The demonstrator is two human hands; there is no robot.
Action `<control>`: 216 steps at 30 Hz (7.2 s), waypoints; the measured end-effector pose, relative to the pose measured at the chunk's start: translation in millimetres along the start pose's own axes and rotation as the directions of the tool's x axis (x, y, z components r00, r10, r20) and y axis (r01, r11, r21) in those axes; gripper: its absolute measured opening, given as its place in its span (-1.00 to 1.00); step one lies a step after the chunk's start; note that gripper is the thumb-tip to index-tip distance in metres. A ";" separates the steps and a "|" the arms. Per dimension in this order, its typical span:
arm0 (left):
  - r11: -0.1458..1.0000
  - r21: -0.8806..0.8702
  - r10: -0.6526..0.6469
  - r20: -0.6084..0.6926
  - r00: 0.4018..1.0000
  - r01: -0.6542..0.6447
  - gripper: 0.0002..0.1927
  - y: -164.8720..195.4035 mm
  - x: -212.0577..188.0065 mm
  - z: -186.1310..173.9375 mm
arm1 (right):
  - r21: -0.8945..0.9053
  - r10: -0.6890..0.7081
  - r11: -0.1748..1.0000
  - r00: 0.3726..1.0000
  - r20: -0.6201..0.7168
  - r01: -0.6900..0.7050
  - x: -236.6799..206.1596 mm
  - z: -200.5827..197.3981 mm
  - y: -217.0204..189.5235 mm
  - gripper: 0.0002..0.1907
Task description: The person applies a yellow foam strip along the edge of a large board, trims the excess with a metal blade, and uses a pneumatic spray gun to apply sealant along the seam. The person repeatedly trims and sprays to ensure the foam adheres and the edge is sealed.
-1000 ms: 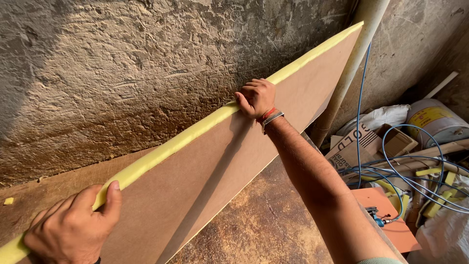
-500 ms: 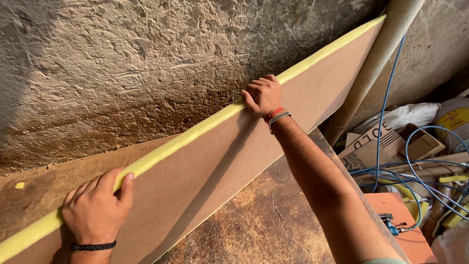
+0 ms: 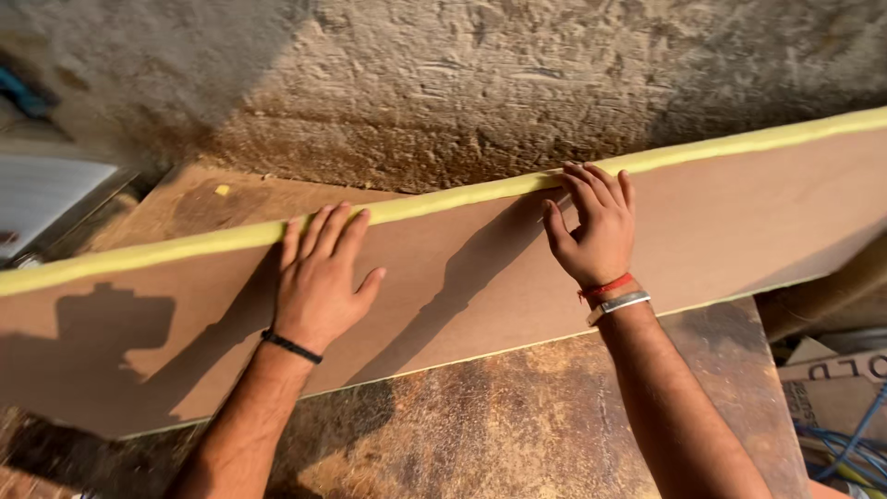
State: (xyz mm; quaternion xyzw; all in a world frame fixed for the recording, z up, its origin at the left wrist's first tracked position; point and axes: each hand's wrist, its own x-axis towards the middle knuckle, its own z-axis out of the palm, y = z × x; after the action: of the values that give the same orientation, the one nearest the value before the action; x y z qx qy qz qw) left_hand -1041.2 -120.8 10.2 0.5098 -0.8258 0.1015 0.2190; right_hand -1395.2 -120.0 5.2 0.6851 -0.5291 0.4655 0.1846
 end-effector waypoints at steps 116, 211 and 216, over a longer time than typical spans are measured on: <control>0.475 -0.748 0.178 -0.434 0.883 -0.464 -0.88 -636.6 -260.0 -119.7 | -0.286 0.472 0.866 0.860 0.192 -0.411 -128.5 297.9 -888.1 -0.61; -0.123 -0.862 0.819 -0.368 0.440 -0.492 -0.89 -655.7 -135.1 -135.3 | -0.797 0.350 0.557 0.936 -0.028 -0.232 -135.6 243.3 -988.9 -0.80; -0.092 -0.945 0.787 -0.263 0.558 -0.314 -0.91 -656.0 -140.2 -109.6 | -0.587 0.508 0.548 0.795 -0.332 -0.596 -181.5 251.0 -995.0 -0.83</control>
State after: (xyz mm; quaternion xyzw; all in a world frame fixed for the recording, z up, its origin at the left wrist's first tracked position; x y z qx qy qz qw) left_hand -377.6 -267.8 5.3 -0.1363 -0.8541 -0.4389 0.2434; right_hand -393.1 163.5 -32.6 0.3405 -0.8342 0.3201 0.2926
